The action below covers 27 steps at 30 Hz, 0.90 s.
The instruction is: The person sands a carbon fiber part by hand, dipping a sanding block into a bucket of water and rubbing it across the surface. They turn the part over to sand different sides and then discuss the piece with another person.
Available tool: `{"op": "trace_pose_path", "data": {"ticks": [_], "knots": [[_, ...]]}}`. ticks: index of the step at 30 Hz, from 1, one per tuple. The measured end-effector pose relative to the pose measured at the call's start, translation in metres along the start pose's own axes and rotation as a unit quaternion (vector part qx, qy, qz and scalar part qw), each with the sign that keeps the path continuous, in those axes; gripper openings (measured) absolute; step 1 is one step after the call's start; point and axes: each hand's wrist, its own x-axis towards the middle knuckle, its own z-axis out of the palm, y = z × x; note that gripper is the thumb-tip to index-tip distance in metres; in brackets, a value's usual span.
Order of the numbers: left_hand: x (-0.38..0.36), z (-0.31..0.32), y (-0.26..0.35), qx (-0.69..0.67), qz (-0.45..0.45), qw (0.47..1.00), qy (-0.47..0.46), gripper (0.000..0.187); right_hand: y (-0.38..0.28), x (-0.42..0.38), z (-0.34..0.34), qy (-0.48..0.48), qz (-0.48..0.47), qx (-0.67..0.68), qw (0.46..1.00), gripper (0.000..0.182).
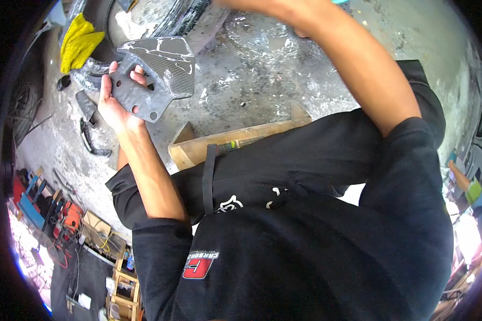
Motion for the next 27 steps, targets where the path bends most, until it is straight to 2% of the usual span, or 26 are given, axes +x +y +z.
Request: {"op": "trace_pose_path", "data": {"ticks": [1, 2, 3, 5, 7, 8, 10, 11, 12, 14, 15, 16, 18, 19, 20, 23, 26, 27], "knots": [[0.005, -0.003, -0.003, 0.034, 0.008, 0.999, -0.012, 0.037, -0.019, 0.004, -0.005, -0.058, 0.016, 0.047, 0.997, 0.015], [0.007, 0.003, -0.007, 0.068, 0.016, 0.997, -0.024, 0.038, -0.034, 0.005, -0.003, -0.051, 0.0, 0.073, 0.996, 0.013], [0.006, 0.008, -0.013, 0.136, 0.039, 0.99, 0.017, 0.042, -0.043, 0.006, -0.002, -0.03, 0.004, 0.093, 0.995, 0.011], [0.015, 0.004, -0.012, 0.15, 0.032, 0.988, 0.003, 0.043, -0.054, 0.005, -0.004, -0.014, 0.006, 0.11, 0.994, 0.01], [0.022, 0.0, -0.008, 0.19, 0.031, 0.981, -0.026, 0.046, -0.061, 0.002, -0.006, 0.057, 0.15, 0.175, 0.971, 0.009], [0.029, 0.001, -0.007, 0.187, 0.028, 0.982, -0.029, 0.046, -0.063, -0.001, -0.004, 0.054, 0.152, 0.171, 0.972, 0.009], [0.049, 0.009, -0.009, 0.253, 0.08, 0.963, 0.042, 0.046, -0.066, -0.009, -0.001, 0.077, 0.274, 0.221, 0.933, 0.011], [0.058, 0.01, -0.009, 0.248, 0.102, 0.963, 0.032, 0.039, -0.071, -0.012, -0.006, 0.028, 0.35, 0.255, 0.901, 0.015], [0.067, 0.009, -0.009, 0.248, 0.099, 0.963, 0.028, 0.039, -0.074, -0.021, 0.001, 0.029, 0.353, 0.251, 0.901, 0.015], [0.083, 0.002, -0.008, 0.382, 0.159, 0.909, 0.06, 0.033, -0.087, -0.042, 0.02, 0.089, 0.354, 0.248, 0.898, 0.033], [0.084, -0.003, -0.006, 0.531, 0.219, 0.812, 0.106, 0.032, -0.098, -0.052, 0.02, 0.069, 0.386, 0.23, 0.891, 0.035], [0.086, -0.009, -0.009, 0.535, 0.217, 0.81, 0.105, 0.032, -0.104, -0.059, 0.024, 0.076, 0.408, 0.24, 0.878, 0.033], [0.092, -0.022, -0.018, 0.544, 0.34, 0.739, 0.208, 0.037, -0.117, -0.065, 0.022, 0.04, 0.443, 0.32, 0.836, 0.026], [0.088, -0.021, -0.018, 0.554, 0.352, 0.712, 0.25, 0.035, -0.119, -0.067, 0.026, 0.041, 0.444, 0.324, 0.834, 0.026], [0.082, -0.021, -0.014, 0.557, 0.35, 0.709, 0.252, 0.035, -0.122, -0.068, 0.03, 0.041, 0.446, 0.336, 0.828, 0.026], [0.065, -0.023, -0.001, 0.432, 0.25, 0.811, 0.306, 0.021, -0.125, -0.063, 0.031, 0.04, 0.446, 0.374, 0.812, 0.026], [0.056, -0.031, 0.003, 0.384, 0.28, 0.779, 0.409, 0.02, -0.121, -0.056, 0.039, 0.055, 0.428, 0.405, 0.806, 0.025], [0.067, -0.06, 0.013, 0.398, 0.3, 0.762, 0.414, 0.022, -0.12, -0.055, 0.042, 0.062, 0.414, 0.41, 0.81, 0.025]]}}
